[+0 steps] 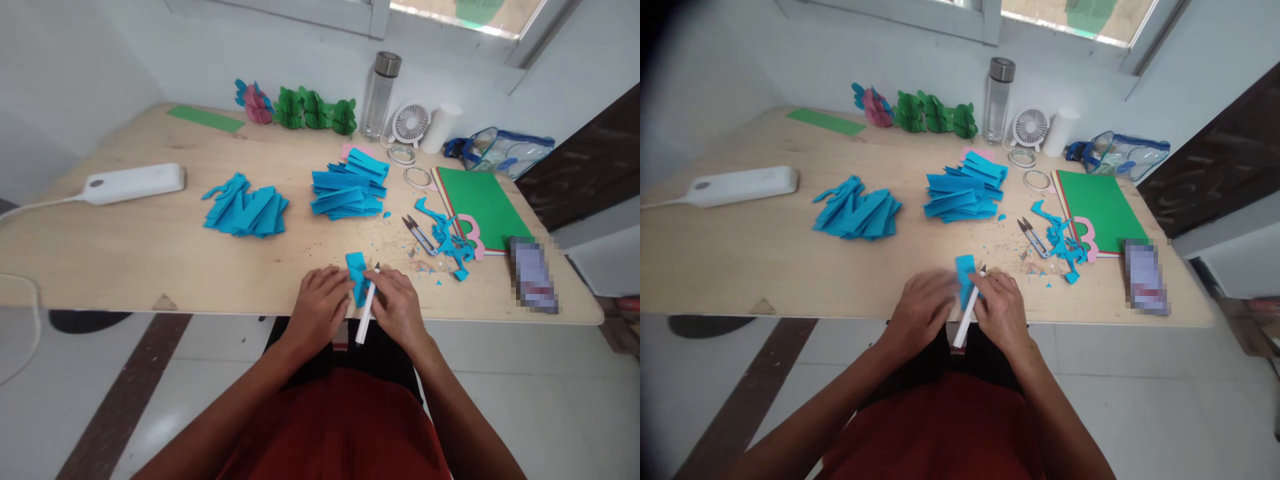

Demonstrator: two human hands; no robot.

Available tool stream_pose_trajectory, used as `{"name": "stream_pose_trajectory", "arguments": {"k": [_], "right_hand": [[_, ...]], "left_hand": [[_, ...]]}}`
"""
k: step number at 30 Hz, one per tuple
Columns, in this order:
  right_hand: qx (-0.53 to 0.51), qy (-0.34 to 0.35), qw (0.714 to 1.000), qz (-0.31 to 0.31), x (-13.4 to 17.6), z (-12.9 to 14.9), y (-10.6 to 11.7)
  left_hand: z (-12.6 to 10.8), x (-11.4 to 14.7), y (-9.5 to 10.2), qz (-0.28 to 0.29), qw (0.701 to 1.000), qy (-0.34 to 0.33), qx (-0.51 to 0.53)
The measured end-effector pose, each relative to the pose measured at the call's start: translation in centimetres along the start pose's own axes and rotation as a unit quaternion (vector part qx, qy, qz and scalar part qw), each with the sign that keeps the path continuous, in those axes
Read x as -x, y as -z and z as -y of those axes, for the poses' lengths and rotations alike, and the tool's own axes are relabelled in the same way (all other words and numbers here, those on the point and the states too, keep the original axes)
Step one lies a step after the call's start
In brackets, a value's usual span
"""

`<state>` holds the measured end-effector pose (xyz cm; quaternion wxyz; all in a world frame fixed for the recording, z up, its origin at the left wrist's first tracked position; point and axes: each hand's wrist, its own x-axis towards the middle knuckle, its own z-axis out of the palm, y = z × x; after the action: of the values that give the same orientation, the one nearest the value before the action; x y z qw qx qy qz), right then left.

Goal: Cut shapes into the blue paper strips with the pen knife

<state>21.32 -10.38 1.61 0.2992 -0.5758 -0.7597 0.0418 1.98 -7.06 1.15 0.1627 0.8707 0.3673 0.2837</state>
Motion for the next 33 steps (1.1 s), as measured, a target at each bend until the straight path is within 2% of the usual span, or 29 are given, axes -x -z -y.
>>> {"name": "stream_pose_trajectory", "arguments": {"k": [4,9,16,22,28,33], "right_hand": [[0.002,0.001,1.000,0.000,0.1,0.0,-0.2],[0.007,0.003,1.000,-0.003,0.1,0.0,-0.2],[0.004,0.005,1.000,-0.003,0.0,0.2,-0.1],[0.006,0.011,1.000,-0.015,0.1,0.1,-0.2],[0.007,0.020,1.000,-0.018,0.1,-0.1,-0.2],[-0.004,0.019,1.000,-0.018,0.1,-0.2,-0.2]], "left_hand": [[0.4,-0.6,0.1,0.027,0.997,-0.045,-0.059],[0.2,-0.8,0.3,0.043,0.993,-0.055,-0.097],[0.9,-0.9,0.6,0.072,0.990,-0.075,-0.092],[0.8,-1.1,0.9,0.070,0.990,-0.077,-0.092],[1.3,-1.3,1.4,0.106,0.987,-0.086,-0.084],[1.7,-1.3,1.4,0.103,0.988,-0.093,-0.070]]}}
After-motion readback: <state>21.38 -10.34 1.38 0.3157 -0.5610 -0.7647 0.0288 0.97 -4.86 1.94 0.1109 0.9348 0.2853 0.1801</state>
